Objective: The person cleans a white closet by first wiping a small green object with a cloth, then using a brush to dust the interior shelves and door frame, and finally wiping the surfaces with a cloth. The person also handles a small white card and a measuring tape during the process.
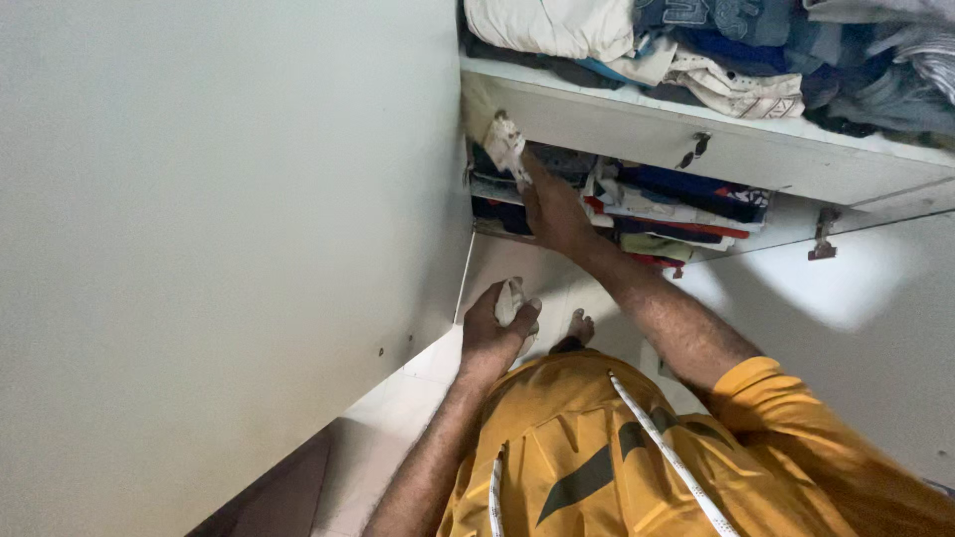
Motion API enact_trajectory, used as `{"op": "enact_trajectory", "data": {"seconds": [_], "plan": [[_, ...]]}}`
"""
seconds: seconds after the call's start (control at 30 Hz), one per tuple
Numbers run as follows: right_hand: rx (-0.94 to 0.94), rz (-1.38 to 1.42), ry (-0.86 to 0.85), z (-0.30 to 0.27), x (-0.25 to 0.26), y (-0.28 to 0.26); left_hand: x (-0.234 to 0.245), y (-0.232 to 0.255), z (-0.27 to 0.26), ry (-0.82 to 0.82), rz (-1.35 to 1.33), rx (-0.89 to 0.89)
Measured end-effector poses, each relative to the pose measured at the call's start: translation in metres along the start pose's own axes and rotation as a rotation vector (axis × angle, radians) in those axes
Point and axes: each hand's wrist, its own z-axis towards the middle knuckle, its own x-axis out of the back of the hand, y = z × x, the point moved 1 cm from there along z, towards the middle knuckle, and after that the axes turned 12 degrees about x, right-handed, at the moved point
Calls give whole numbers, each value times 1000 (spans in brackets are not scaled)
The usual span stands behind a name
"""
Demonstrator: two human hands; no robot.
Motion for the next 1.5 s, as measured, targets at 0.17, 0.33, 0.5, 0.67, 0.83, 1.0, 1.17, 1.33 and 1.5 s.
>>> {"op": "enact_trajectory", "data": {"seconds": [0.17,0.33,0.5,0.67,0.83,1.0,1.17,1.33,1.5], "plan": [[16,-143,71,15,1,-13,-4,4,-1,18,61,-104],[-61,-38,-23,-9,1,-8,-5,0,7,28,78,-197],[-333,395,363,-27,0,11,-18,0,9,-66,-23,-115],[-677,582,647,-94,35,-8,-12,3,9,-25,24,-23],[-754,503,915,-132,55,-25,-1,-8,15,10,58,-134],[-732,578,495,-80,11,-32,2,-1,10,52,191,-171],[-454,622,125,-37,-27,-5,3,6,5,70,222,-279],[-651,624,567,-91,-3,38,9,1,2,53,157,-157],[-838,394,763,-127,-10,13,9,-6,1,30,185,-180]]}}
